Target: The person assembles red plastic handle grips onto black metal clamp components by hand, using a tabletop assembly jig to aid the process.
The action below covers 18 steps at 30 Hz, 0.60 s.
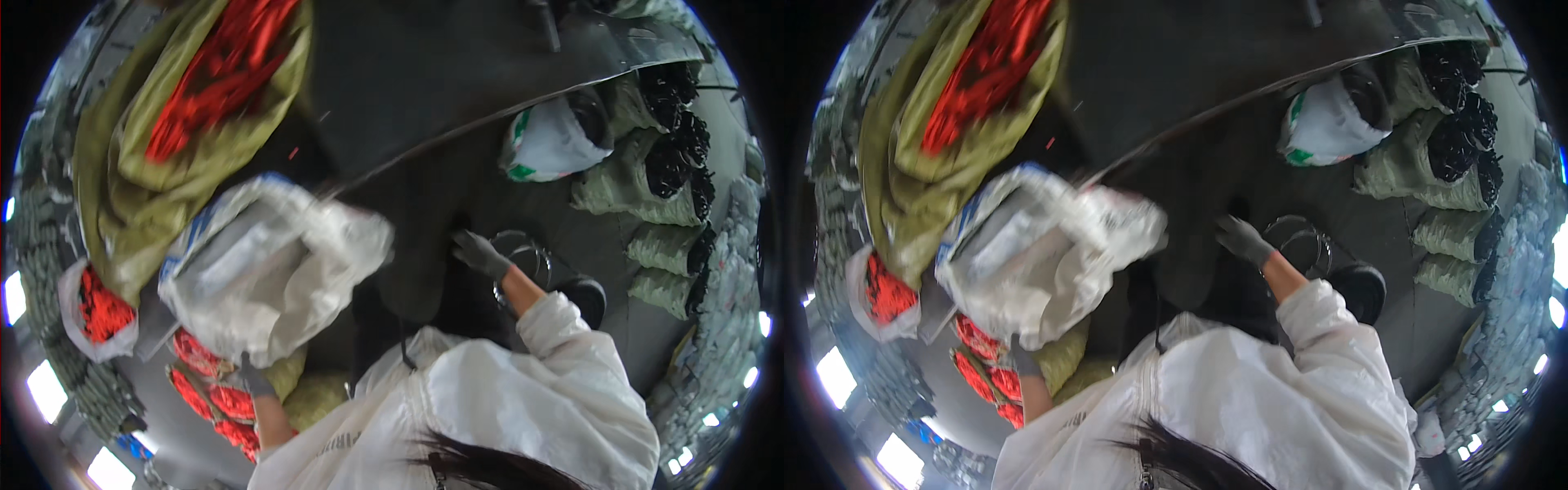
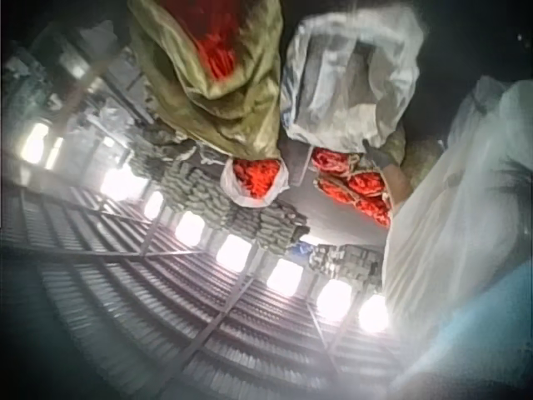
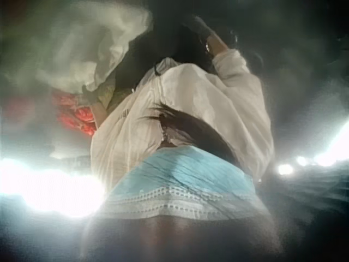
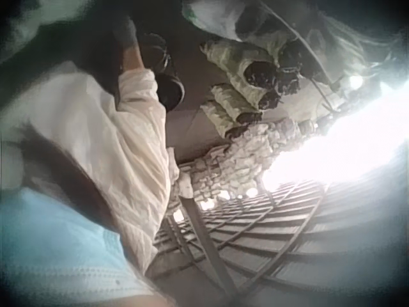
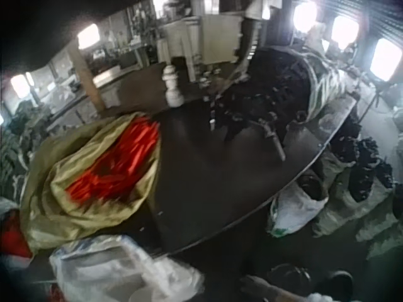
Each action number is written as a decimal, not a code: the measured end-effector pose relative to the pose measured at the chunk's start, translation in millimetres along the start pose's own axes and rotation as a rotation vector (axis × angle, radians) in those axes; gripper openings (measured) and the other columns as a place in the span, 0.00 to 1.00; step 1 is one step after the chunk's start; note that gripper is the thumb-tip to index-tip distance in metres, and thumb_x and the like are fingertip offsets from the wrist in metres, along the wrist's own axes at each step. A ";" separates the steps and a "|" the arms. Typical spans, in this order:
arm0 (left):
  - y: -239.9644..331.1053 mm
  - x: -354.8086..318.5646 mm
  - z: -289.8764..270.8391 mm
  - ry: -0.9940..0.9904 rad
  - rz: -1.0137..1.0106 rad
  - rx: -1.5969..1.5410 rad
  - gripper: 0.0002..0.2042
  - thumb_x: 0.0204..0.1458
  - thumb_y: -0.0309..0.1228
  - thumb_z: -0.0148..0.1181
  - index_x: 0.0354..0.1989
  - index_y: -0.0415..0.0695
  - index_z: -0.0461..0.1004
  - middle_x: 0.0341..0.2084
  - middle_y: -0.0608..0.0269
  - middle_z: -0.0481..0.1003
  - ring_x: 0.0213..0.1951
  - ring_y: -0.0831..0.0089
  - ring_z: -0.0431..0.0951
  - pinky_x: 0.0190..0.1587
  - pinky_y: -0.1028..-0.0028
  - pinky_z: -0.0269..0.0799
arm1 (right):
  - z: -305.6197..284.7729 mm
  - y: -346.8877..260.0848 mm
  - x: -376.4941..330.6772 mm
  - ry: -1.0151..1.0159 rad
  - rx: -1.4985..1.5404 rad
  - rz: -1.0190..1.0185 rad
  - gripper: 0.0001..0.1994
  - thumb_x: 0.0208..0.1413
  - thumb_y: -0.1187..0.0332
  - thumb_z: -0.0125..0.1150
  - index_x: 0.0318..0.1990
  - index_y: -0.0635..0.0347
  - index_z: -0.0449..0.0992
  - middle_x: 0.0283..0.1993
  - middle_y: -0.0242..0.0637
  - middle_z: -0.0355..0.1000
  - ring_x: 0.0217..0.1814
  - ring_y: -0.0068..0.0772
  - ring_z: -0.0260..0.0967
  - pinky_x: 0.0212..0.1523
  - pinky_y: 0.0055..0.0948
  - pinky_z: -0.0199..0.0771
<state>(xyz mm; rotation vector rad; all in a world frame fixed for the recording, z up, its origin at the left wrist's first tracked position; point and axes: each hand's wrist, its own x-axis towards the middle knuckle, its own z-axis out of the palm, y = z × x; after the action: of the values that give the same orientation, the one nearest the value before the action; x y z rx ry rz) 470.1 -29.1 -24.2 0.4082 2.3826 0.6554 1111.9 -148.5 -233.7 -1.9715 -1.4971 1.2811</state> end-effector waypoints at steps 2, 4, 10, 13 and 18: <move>63.1 -114.1 58.3 0.345 0.102 0.237 0.32 0.58 0.36 0.61 0.69 0.34 0.61 0.61 0.50 0.70 0.61 0.56 0.71 0.67 0.58 0.64 | -72.2 102.6 -57.1 -0.063 -0.157 0.379 0.19 0.62 0.63 0.57 0.60 0.52 0.77 0.59 0.50 0.75 0.61 0.52 0.73 0.61 0.46 0.73; 114.3 -237.9 120.8 0.499 1.342 0.689 0.36 0.58 0.37 0.64 0.71 0.32 0.56 0.67 0.48 0.63 0.65 0.55 0.67 0.70 0.56 0.60 | -115.0 194.6 -63.6 -0.079 -0.190 0.466 0.18 0.63 0.63 0.54 0.58 0.51 0.80 0.58 0.48 0.77 0.62 0.51 0.73 0.62 0.46 0.73; 247.4 -469.2 390.1 -0.425 1.860 0.647 0.29 0.50 0.31 0.67 0.62 0.43 0.68 0.65 0.43 0.65 0.65 0.41 0.66 0.67 0.45 0.61 | -88.2 446.8 -305.3 -0.236 0.125 0.539 0.20 0.64 0.55 0.53 0.57 0.50 0.82 0.60 0.44 0.77 0.65 0.51 0.73 0.63 0.44 0.73; 284.7 -504.6 469.2 -0.577 1.992 0.687 0.30 0.48 0.35 0.68 0.62 0.44 0.68 0.66 0.45 0.64 0.65 0.43 0.66 0.67 0.45 0.61 | -127.2 464.4 -269.2 -0.297 0.299 0.626 0.21 0.64 0.51 0.52 0.56 0.49 0.83 0.61 0.42 0.78 0.66 0.51 0.72 0.64 0.43 0.72; 332.7 -477.8 532.2 -0.772 2.049 0.687 0.34 0.47 0.44 0.72 0.63 0.49 0.69 0.69 0.48 0.62 0.67 0.44 0.64 0.69 0.44 0.59 | -156.5 417.0 -218.9 -0.443 0.046 0.707 0.23 0.61 0.46 0.54 0.55 0.47 0.84 0.61 0.40 0.78 0.66 0.51 0.73 0.63 0.43 0.73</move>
<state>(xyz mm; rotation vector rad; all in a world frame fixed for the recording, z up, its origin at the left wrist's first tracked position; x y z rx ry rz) 1214.7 225.9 28.9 2.7427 0.6191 0.1798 1473.2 -466.1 -355.7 -2.3940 -0.9094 2.1235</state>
